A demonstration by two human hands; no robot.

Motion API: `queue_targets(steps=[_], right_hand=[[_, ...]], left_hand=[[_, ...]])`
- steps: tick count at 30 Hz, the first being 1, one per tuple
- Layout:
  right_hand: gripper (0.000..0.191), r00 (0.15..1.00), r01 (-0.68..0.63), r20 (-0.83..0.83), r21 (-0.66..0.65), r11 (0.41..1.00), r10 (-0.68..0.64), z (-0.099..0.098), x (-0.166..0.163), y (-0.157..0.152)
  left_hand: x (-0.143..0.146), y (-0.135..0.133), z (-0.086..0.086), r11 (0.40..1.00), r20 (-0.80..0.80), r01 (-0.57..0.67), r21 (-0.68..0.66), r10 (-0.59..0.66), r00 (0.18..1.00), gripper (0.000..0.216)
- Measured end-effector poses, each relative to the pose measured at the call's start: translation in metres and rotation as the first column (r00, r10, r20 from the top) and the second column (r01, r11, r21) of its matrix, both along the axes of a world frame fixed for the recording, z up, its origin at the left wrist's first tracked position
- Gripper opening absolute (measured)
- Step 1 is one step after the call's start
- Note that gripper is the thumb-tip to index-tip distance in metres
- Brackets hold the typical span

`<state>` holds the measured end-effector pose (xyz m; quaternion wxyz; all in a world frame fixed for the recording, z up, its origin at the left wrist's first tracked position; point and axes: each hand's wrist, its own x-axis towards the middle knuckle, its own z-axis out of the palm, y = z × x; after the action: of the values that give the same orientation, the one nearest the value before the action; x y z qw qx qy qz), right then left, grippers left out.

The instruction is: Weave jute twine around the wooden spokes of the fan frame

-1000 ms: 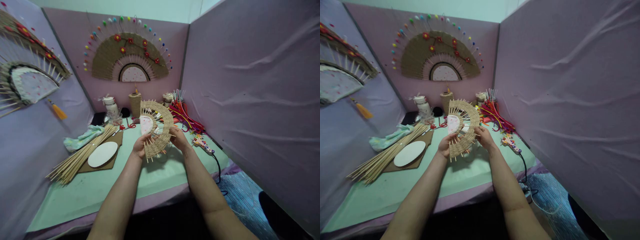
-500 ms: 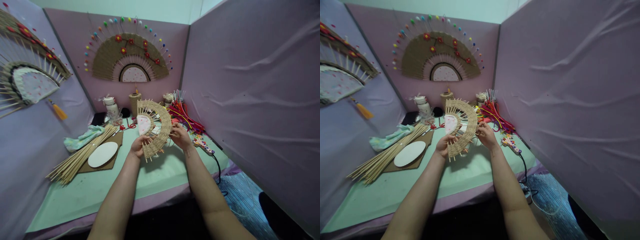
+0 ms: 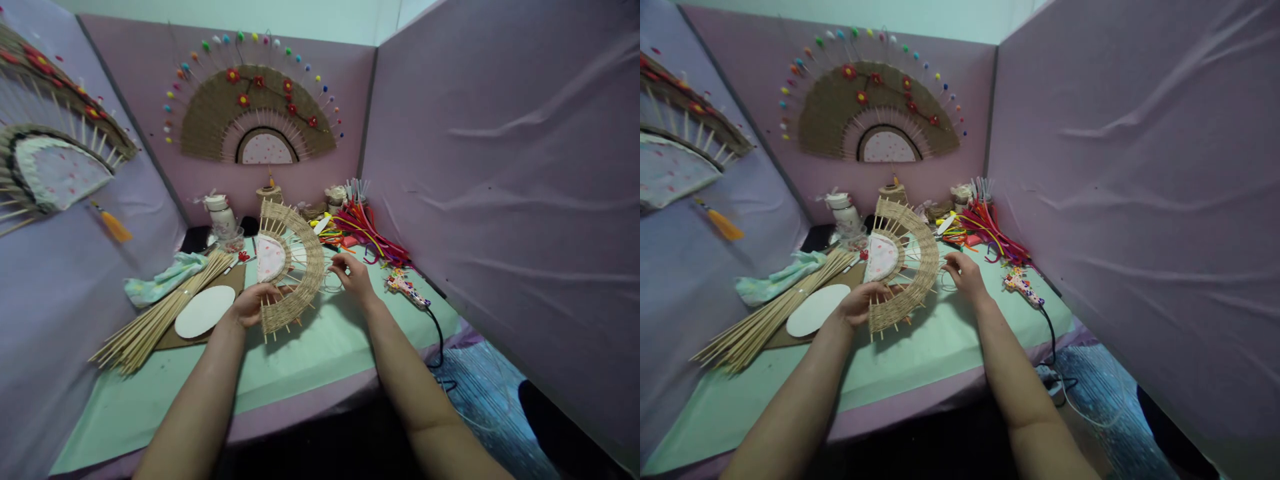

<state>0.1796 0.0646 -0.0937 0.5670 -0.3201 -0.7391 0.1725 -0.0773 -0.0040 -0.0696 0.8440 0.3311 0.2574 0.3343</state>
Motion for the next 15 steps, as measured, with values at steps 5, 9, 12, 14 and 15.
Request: queue_targets(steps=[5,9,12,14,15], right_hand=[[0.02,0.997,0.03,0.07,0.041,0.999,-0.033,-0.003,0.001,0.002],[0.021,0.997,0.023,0.067,-0.002,1.0,-0.023,0.0,0.002,0.0],[0.021,0.997,-0.068,0.024,-0.074,0.995,0.07,0.005,0.003,-0.004],[0.02,0.986,-0.164,0.0,-0.141,0.976,0.166,0.008,0.003,-0.007],[0.019,0.978,-0.206,-0.003,-0.173,0.963,0.208,0.009,0.003,-0.008]], left_hand=[[0.008,-0.01,0.009,0.996,-0.133,-0.08,0.046,0.086,0.987,0.067],[0.005,-0.017,0.013,0.99,-0.173,-0.103,0.1,0.119,0.978,0.078],[-0.002,-0.019,0.012,0.987,-0.2,-0.105,0.124,0.129,0.971,0.076],[-0.006,-0.02,0.01,0.989,-0.193,-0.093,0.116,0.115,0.974,0.073],[-0.009,-0.02,0.009,0.991,-0.175,-0.078,0.106,0.095,0.98,0.072]])
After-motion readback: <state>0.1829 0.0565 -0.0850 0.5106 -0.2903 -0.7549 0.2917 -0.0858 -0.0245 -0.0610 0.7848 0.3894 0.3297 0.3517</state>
